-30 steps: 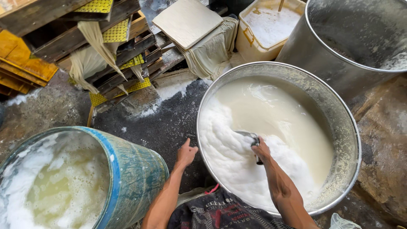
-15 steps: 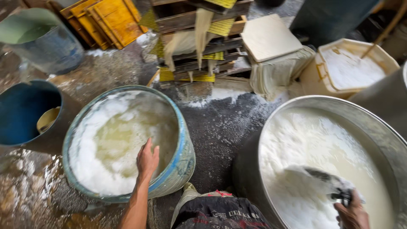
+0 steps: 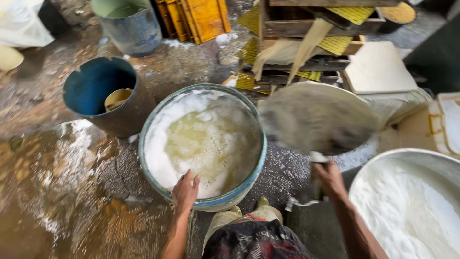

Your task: The person uses a handheld skimmer to scoop foam off the surface of hot liquid in large vats, repeatedly moving between a large metal basin and a blue barrel to skim and transfer foam and liquid. They hold the vat edge with one hand while sweeping the skimmer across the foamy surface.

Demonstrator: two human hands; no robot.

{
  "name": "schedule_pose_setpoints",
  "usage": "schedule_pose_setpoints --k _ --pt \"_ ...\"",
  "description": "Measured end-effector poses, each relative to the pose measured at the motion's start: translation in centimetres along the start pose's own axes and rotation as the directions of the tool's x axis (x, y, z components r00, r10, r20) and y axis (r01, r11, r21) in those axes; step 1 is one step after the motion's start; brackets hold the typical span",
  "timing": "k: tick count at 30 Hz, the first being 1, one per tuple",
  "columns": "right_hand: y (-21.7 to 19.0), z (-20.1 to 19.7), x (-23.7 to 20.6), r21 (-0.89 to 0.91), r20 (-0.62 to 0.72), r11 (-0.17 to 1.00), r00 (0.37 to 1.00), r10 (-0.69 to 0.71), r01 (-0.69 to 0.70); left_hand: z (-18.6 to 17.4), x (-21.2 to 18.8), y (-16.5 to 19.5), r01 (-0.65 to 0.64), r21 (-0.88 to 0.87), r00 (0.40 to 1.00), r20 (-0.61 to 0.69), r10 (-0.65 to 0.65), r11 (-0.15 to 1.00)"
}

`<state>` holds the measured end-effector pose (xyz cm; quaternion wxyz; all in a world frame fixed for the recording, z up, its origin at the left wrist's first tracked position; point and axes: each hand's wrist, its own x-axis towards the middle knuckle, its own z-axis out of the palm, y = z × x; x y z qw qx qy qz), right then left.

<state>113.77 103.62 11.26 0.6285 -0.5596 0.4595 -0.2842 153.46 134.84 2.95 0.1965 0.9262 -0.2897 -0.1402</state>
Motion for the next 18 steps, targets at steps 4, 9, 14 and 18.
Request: schedule_pose_setpoints --k 4,9,14,18 --pt "1.5 13.3 5.1 -0.279 0.312 0.952 0.925 0.216 -0.128 -0.6 0.0 1.0 0.075 -0.09 0.992 -0.09 -0.083 0.993" --pt "5.0 25.9 14.0 -0.341 0.446 0.939 0.887 0.116 0.049 -1.9 0.2 1.2 0.097 -0.126 0.986 -0.126 -0.113 0.987" --pt "7.3 32.3 21.7 -0.737 0.208 0.621 0.964 -0.166 0.266 -2.6 0.5 1.3 0.063 -0.175 0.979 -0.18 -0.095 0.982" --pt "12.4 35.6 21.5 -0.767 0.266 0.616 0.963 0.051 0.179 -3.2 0.9 0.8 0.03 -0.197 0.97 -0.229 -0.076 0.98"
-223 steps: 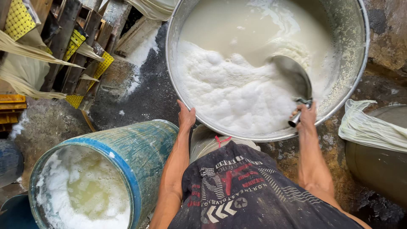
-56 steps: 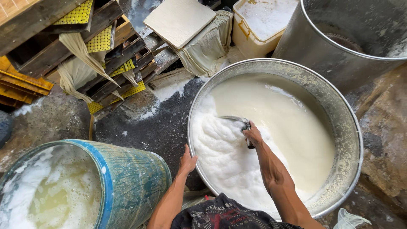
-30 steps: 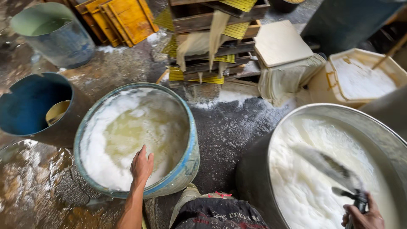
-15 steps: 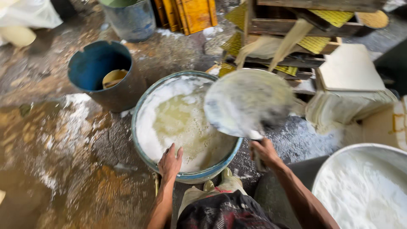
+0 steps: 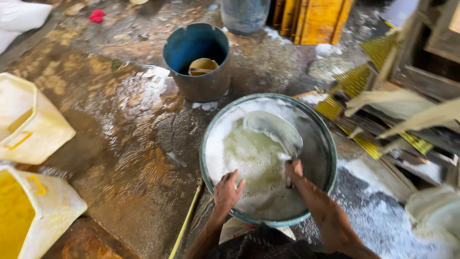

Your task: The person uses a handheld skimmer to scoop foam off the surface of hot liquid in large vats, repeatedly moving between a large metal basin and a blue barrel to skim and transfer foam and liquid. They hold the vat edge with one hand while sweeping the skimmer across the foamy surface.

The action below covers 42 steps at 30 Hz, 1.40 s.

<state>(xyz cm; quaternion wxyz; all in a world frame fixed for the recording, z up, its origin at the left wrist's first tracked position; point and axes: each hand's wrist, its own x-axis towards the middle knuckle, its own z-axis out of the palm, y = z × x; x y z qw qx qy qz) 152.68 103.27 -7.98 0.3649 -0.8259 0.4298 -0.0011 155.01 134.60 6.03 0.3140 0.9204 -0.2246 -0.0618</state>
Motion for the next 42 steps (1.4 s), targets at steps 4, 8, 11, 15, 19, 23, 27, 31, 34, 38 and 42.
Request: schedule_pose_setpoints --k 4,8,11,15,19,23,27,31,34,38,42 --pt "1.2 4.8 -1.0 0.326 0.599 0.846 0.784 0.162 -0.423 -0.3 0.3 -0.2 -0.009 -0.026 0.999 -0.042 0.008 1.0" --pt "1.3 6.9 -3.0 0.333 0.931 0.529 0.363 -0.05 -0.781 -0.4 0.1 -0.3 -0.059 -0.043 0.993 -0.101 0.055 0.997" --pt "-0.1 6.1 -3.4 0.284 0.95 0.71 0.287 -0.12 -0.644 -0.3 0.1 -0.4 -0.055 -0.069 0.991 -0.123 0.046 0.996" --pt "-1.0 1.0 -4.4 0.154 0.988 0.579 0.144 -0.064 -0.8 0.1 -0.2 -0.9 -0.121 -0.105 0.977 -0.19 0.1 0.987" --pt "1.1 -6.4 -6.1 0.457 0.887 0.68 0.245 -0.391 -0.573 1.1 -0.2 -1.4 -0.078 -0.16 0.987 -0.152 0.054 0.984" --pt "4.6 -11.6 -9.9 0.345 0.911 0.679 0.405 -0.077 -0.648 1.6 -0.8 -1.9 -0.136 -0.208 0.968 -0.238 0.084 0.969" --pt "9.1 -17.3 -16.3 0.369 0.884 0.628 0.468 -0.009 -0.685 2.2 -1.0 -2.1 -0.126 -0.182 0.97 -0.228 0.083 0.975" --pt "13.4 -22.0 -24.1 0.351 0.834 0.504 0.508 0.215 -0.789 3.0 -1.1 -2.0 -0.094 -0.199 0.982 -0.181 0.058 0.976" --pt "17.4 -24.9 -30.7 0.449 0.738 0.468 0.611 0.286 -0.761 3.7 -0.7 -1.2 -0.043 -0.145 0.992 -0.124 0.025 0.988" --pt "24.5 -26.6 -39.1 0.558 0.656 0.32 0.644 0.394 -0.765 5.9 -2.3 2.4 -0.167 -0.275 0.974 -0.198 0.114 0.947" --pt "33.3 -26.2 -47.1 0.675 0.603 0.082 0.612 0.512 -0.733 10.6 -6.8 9.8 -0.376 -0.34 0.926 -0.172 0.336 0.862"
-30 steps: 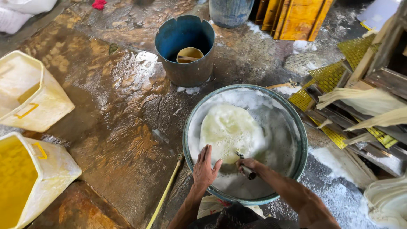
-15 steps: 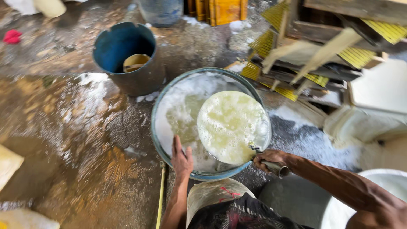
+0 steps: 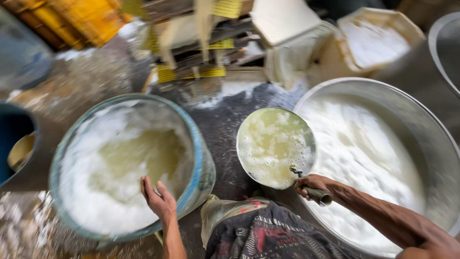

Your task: The person uses a handheld skimmer to scoop foam off the surface of hot liquid in large vats, repeatedly moving between a large metal basin and a blue barrel to skim and transfer foam and liquid. They hold the vat edge with one hand while sweeping the skimmer across the foamy surface.

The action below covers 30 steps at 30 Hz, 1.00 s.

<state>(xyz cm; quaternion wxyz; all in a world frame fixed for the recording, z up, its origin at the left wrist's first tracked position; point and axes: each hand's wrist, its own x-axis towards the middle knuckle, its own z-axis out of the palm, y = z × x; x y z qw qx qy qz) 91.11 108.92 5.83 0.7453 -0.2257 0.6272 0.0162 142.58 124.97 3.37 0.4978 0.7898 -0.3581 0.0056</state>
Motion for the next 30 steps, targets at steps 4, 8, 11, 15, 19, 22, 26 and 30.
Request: schedule_pose_setpoints --k 4,8,11,15,19,22,26,30 --pt "6.0 -8.5 0.6 0.177 0.04 0.983 0.998 -0.052 0.044 8.5 -4.0 8.1 -0.088 -0.174 0.938 0.317 0.141 0.981" --pt "10.7 -15.2 0.5 0.333 -0.106 0.941 0.994 -0.028 0.062 16.6 -9.3 16.2 -0.045 -0.255 0.676 0.704 0.217 0.966" --pt "11.5 -18.2 1.7 0.484 -0.12 0.871 0.992 -0.027 0.082 21.5 -13.5 20.9 -0.085 -0.253 0.423 0.867 0.265 0.964" --pt "11.4 -21.6 2.3 0.651 -0.175 0.754 0.984 0.037 0.088 25.9 -18.0 24.2 -0.271 -0.204 0.142 0.958 0.248 0.941" --pt "10.1 -24.7 2.1 0.753 -0.286 0.64 0.952 0.109 0.153 28.9 -20.2 25.3 -0.397 -0.155 0.032 0.983 0.182 0.905" --pt "10.4 -26.6 2.3 0.68 -0.372 0.718 0.913 0.166 0.146 29.8 -20.3 25.5 -0.395 -0.141 0.019 0.987 0.162 0.908" --pt "13.7 -28.1 3.4 0.732 -0.443 0.649 0.868 0.222 0.207 29.6 -18.3 25.4 -0.307 -0.109 0.097 0.985 0.146 0.945" --pt "18.9 -29.1 3.1 0.449 -0.78 0.856 0.579 0.236 0.257 27.6 -14.4 24.4 -0.277 -0.086 0.277 0.946 0.166 0.957"
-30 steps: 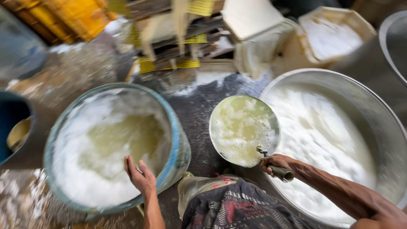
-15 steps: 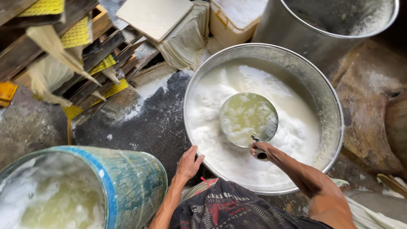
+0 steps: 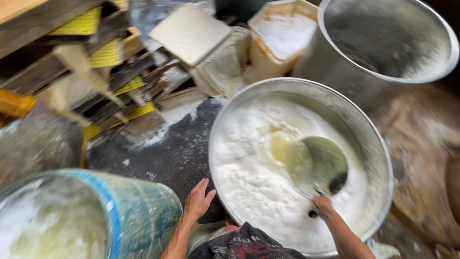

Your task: The person uses a handheld skimmer to scoop foam off the surface of hot liquid in large vats, repeatedly moving between a large metal basin and a blue barrel to skim and transfer foam and liquid. They hold the vat edge with one hand while sweeping the skimmer across the foamy surface.

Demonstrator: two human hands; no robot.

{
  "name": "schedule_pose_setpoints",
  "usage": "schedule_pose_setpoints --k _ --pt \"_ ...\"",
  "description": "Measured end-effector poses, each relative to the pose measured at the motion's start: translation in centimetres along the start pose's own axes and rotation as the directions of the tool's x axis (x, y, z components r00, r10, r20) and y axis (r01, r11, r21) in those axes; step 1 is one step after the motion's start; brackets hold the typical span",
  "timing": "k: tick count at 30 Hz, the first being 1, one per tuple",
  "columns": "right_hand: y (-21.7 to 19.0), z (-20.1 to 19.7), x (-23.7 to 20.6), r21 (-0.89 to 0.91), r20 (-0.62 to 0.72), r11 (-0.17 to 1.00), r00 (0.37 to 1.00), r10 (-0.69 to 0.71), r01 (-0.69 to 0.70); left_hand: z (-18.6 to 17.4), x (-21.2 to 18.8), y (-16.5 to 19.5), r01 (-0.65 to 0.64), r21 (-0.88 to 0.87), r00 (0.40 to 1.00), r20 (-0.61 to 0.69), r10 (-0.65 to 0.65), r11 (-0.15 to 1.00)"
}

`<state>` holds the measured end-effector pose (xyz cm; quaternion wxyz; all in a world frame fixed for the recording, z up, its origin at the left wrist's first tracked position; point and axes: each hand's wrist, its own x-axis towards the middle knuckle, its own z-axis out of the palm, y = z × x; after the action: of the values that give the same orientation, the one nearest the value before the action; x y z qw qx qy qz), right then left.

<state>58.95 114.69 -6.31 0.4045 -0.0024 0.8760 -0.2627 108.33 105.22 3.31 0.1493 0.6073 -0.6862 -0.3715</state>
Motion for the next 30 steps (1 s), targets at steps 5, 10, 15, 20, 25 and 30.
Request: schedule_pose_setpoints --k 5,10,15,20,25,30 --pt "-1.4 -4.0 -2.5 -0.157 -0.272 0.941 0.902 -0.334 0.301 -6.9 -4.5 -6.6 0.019 -0.055 0.917 -0.396 -0.04 0.998" --pt "-7.9 -0.8 -10.6 0.12 -0.139 0.722 0.731 -0.668 0.682 -13.5 -13.2 -16.2 0.144 -0.01 0.676 -0.729 -0.105 0.99" --pt "-10.0 11.7 -20.1 0.474 0.329 0.618 0.525 -0.785 0.627 -18.1 -24.2 -25.2 0.45 -0.083 0.515 -0.79 -0.334 0.889" --pt "-8.5 29.8 -33.0 0.357 0.766 0.677 0.213 -0.607 0.644 -19.5 -32.1 -31.6 0.625 -0.12 0.433 -0.769 -0.47 0.771" --pt "-1.7 44.1 -46.6 0.124 0.98 0.62 0.002 -0.198 0.775 -18.3 -34.8 -33.6 0.616 -0.284 0.324 -0.759 -0.564 0.735" --pt "2.8 56.4 -53.9 0.102 0.982 0.618 -0.178 0.062 0.779 -18.4 -34.8 -33.6 0.552 -0.321 0.257 -0.813 -0.523 0.77"
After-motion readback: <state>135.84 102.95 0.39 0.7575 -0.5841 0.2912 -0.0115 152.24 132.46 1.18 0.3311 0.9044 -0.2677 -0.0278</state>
